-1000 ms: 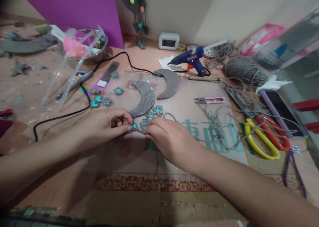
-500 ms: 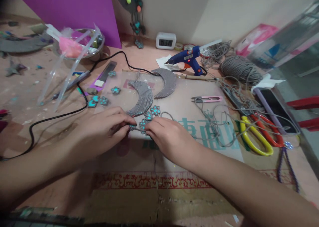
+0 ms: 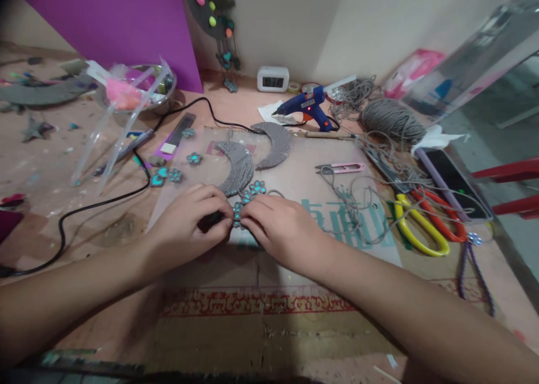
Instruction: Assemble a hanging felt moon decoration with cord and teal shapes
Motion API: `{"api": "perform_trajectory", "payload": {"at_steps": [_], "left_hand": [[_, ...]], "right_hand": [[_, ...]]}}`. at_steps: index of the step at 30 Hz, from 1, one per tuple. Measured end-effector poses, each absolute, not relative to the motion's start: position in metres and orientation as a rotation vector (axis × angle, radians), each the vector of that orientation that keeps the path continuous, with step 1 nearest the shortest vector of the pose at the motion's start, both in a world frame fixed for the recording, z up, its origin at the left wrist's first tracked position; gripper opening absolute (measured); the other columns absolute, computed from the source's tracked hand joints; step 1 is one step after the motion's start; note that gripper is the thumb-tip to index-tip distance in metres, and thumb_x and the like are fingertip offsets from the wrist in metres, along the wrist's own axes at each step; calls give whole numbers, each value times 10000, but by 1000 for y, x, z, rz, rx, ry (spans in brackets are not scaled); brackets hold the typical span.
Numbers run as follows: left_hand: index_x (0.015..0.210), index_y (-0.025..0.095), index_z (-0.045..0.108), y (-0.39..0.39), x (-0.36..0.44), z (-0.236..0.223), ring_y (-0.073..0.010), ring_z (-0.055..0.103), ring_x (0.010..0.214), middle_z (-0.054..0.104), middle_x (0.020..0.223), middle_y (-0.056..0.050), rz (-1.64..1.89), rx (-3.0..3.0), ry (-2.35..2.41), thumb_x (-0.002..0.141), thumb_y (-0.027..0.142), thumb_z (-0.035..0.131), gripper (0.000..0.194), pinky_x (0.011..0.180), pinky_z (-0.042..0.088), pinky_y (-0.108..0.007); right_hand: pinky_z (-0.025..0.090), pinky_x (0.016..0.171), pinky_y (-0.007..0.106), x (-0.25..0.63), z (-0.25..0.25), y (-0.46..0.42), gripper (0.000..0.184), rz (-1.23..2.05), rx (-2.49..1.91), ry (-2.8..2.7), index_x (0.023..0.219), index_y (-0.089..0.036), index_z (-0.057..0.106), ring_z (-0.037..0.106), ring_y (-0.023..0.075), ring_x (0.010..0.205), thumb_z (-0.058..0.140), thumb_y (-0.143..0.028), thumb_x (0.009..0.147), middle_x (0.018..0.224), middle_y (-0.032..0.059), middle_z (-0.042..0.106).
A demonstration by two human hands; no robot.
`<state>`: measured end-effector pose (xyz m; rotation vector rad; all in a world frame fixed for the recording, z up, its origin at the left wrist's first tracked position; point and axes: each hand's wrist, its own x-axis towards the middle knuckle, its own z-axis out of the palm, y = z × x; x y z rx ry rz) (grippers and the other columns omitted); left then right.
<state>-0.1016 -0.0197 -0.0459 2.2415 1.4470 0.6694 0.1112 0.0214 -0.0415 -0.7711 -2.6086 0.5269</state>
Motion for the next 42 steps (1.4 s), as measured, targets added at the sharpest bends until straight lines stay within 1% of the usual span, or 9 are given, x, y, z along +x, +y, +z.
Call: {"api": "perform_trajectory", "payload": {"at_steps": [6, 10, 17, 20, 24, 29, 35, 38, 42], "left_hand": [[773, 203, 587, -24, -96, -9, -146, 569, 622, 611, 641, 29, 620, 1616, 1438, 855, 271, 534, 118, 622, 447, -277], [783, 205, 559, -21, -98, -3, -134, 560, 583, 587, 605, 31, 680, 1478, 1331, 850, 323, 573, 137, 557, 433, -248], [786, 205, 559, 3, -83, 24, -128, 564, 578, 597, 615, 34, 678, 1512, 1224, 819, 280, 589, 87, 536, 423, -244], [781, 204, 564, 14, -70, 41, -125, 562, 592, 625, 621, 35, 763, 1542, 1182, 801, 248, 592, 56, 557, 413, -250], [766, 201, 560, 22, -64, 51, -122, 583, 624, 634, 599, 48, 862, 1522, 1054, 802, 210, 593, 49, 628, 432, -267], [768, 196, 570, 23, -72, 48, -116, 597, 660, 644, 641, 51, 888, 1452, 1001, 840, 219, 616, 88, 663, 430, -275], [767, 192, 568, 21, -76, 37, -123, 575, 653, 624, 652, 42, 926, 1327, 990, 825, 251, 635, 106, 654, 399, -284], [730, 184, 556, 22, -74, 32, -123, 553, 635, 621, 636, 29, 968, 1297, 1017, 805, 266, 644, 142, 659, 393, -288], [704, 181, 548, 23, -68, 29, -118, 544, 621, 613, 625, 28, 1013, 1291, 1054, 802, 262, 637, 155, 658, 385, -282]], "right_hand": [[487, 695, 298, 147, 7, 50, 317, 429, -1128, -2449, 1229, -195, 628, 655, 184, 737, 548, -336, 957, 909, 59, 725], [512, 773, 349, 203, 16, 89, 238, 246, -1429, -2451, 1068, -201, 715, 695, 225, 833, 540, -281, 927, 1007, 73, 755], [478, 945, 369, 243, -5, 115, 347, 138, -1424, -2727, 1195, -160, 700, 651, 257, 1083, 537, -131, 889, 1190, 123, 710], [462, 941, 368, 238, -10, 116, 322, -5, -1447, -2737, 1206, -129, 695, 639, 266, 1079, 546, -159, 921, 1153, 160, 702], [472, 862, 297, 233, -22, 121, 302, 2, -1433, -2768, 1187, -146, 708, 660, 219, 966, 526, -194, 952, 1032, 130, 702], [484, 803, 336, 231, -34, 124, 275, -73, -1520, -2656, 1056, -92, 726, 673, 236, 831, 480, -165, 958, 968, 173, 691], [499, 899, 429, 242, -7, 118, 374, -139, -1664, -2197, 1267, -114, 586, 664, 312, 1061, 342, -219, 1003, 1152, 201, 698], [505, 911, 395, 232, 15, 97, 416, 43, -1490, -2029, 1352, -148, 511, 653, 256, 1063, 300, -309, 1032, 1192, 152, 675], [507, 786, 318, 193, 29, 51, 372, 573, -1188, -1963, 1204, -200, 572, 625, 180, 800, 369, -460, 1033, 847, 35, 641]]}}
